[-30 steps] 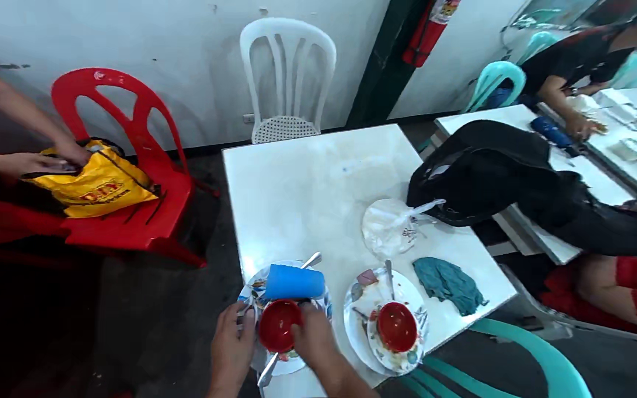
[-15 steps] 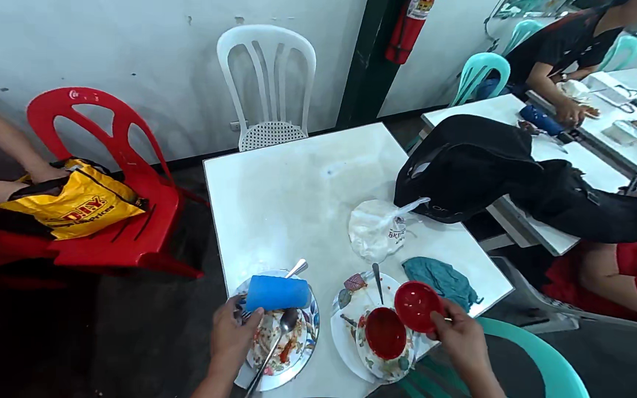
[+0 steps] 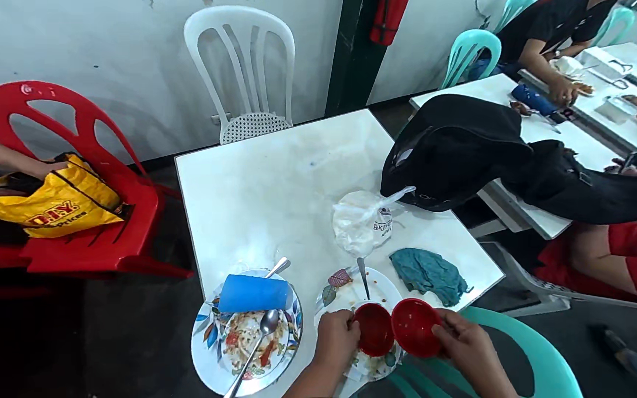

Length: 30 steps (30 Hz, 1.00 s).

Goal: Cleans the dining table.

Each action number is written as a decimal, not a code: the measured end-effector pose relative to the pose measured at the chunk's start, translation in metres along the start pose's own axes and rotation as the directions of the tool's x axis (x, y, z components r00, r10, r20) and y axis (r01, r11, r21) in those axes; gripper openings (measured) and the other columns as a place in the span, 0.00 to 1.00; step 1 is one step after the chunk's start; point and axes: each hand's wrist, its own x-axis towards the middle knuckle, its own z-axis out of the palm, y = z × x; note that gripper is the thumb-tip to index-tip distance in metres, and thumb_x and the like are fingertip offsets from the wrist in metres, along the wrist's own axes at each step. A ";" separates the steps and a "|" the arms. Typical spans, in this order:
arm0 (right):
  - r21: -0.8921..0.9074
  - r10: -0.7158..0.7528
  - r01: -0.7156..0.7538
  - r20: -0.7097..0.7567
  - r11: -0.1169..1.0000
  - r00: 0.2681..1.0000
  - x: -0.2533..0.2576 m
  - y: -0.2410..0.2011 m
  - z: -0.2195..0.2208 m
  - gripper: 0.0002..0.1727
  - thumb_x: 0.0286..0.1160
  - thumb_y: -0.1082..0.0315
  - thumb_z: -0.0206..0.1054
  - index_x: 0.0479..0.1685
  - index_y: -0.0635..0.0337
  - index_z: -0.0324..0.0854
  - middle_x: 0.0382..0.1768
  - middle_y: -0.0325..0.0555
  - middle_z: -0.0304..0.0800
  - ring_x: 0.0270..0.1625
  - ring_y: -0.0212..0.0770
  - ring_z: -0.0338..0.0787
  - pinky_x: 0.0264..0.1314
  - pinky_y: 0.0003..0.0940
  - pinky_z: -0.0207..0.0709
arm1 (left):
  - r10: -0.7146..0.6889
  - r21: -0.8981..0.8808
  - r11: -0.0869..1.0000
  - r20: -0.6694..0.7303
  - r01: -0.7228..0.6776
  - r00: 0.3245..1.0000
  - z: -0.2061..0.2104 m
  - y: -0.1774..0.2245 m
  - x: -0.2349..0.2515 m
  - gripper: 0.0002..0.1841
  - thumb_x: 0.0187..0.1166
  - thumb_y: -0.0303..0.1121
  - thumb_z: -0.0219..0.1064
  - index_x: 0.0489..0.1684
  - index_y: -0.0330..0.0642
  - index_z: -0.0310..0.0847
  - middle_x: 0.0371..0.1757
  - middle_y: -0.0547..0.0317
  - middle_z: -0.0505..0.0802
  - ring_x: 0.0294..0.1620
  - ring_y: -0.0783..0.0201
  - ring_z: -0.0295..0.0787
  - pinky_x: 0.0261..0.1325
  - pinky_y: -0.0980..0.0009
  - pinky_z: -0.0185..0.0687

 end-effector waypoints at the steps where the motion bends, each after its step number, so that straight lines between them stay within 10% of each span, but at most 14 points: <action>1: -0.003 0.010 -0.010 0.011 1.000 1.000 -0.003 0.007 -0.003 0.13 0.72 0.75 0.65 0.53 0.61 0.88 0.37 0.45 0.96 0.30 0.39 0.95 0.31 0.40 0.92 | 0.006 0.030 1.000 -0.008 -0.006 1.000 -0.001 0.001 0.000 0.14 0.81 0.36 0.62 0.49 0.37 0.92 0.45 0.49 0.96 0.51 0.55 0.93 0.63 0.54 0.83; 12: 0.016 0.112 -0.128 0.394 0.992 0.912 0.005 0.029 0.044 0.17 0.74 0.75 0.66 0.61 0.62 0.86 0.47 0.52 0.95 0.37 0.47 0.96 0.42 0.48 0.92 | 0.152 0.176 0.978 -0.258 -0.108 0.954 -0.080 -0.019 -0.020 0.10 0.76 0.34 0.66 0.35 0.41 0.94 0.32 0.57 0.96 0.34 0.63 0.93 0.45 0.57 0.90; 19: 0.036 0.135 -0.165 0.415 0.986 0.900 0.009 0.025 0.055 0.24 0.83 0.73 0.60 0.78 0.68 0.73 0.52 0.56 0.94 0.41 0.47 0.97 0.47 0.46 0.92 | 0.093 0.048 0.995 -0.115 -0.087 0.989 -0.074 -0.012 -0.030 0.09 0.77 0.34 0.67 0.41 0.42 0.94 0.37 0.58 0.97 0.35 0.65 0.94 0.46 0.60 0.92; 22: -0.173 0.031 0.024 0.308 0.985 0.951 0.023 0.020 0.040 0.19 0.83 0.67 0.60 0.65 0.66 0.86 0.40 0.53 0.95 0.36 0.47 0.95 0.45 0.49 0.90 | 0.104 -0.024 0.994 -0.044 -0.105 0.994 -0.057 -0.002 -0.030 0.10 0.78 0.34 0.67 0.43 0.40 0.94 0.38 0.55 0.97 0.37 0.64 0.95 0.50 0.60 0.93; 26: -0.308 0.002 0.087 0.276 0.947 0.961 0.071 -0.012 0.047 0.20 0.84 0.61 0.60 0.66 0.61 0.87 0.57 0.55 0.94 0.59 0.52 0.93 0.69 0.55 0.82 | 0.114 -0.068 0.991 -0.007 -0.114 0.993 -0.039 0.006 -0.028 0.10 0.78 0.34 0.66 0.42 0.40 0.94 0.36 0.56 0.96 0.36 0.64 0.94 0.48 0.60 0.92; 30: -0.309 0.057 0.059 0.353 0.949 0.934 0.100 -0.029 0.071 0.19 0.82 0.60 0.63 0.62 0.61 0.88 0.55 0.55 0.93 0.58 0.50 0.92 0.67 0.52 0.81 | 0.112 -0.081 0.990 -0.041 -0.115 0.993 -0.031 0.010 -0.026 0.10 0.77 0.33 0.65 0.40 0.41 0.94 0.34 0.58 0.96 0.33 0.67 0.93 0.45 0.64 0.92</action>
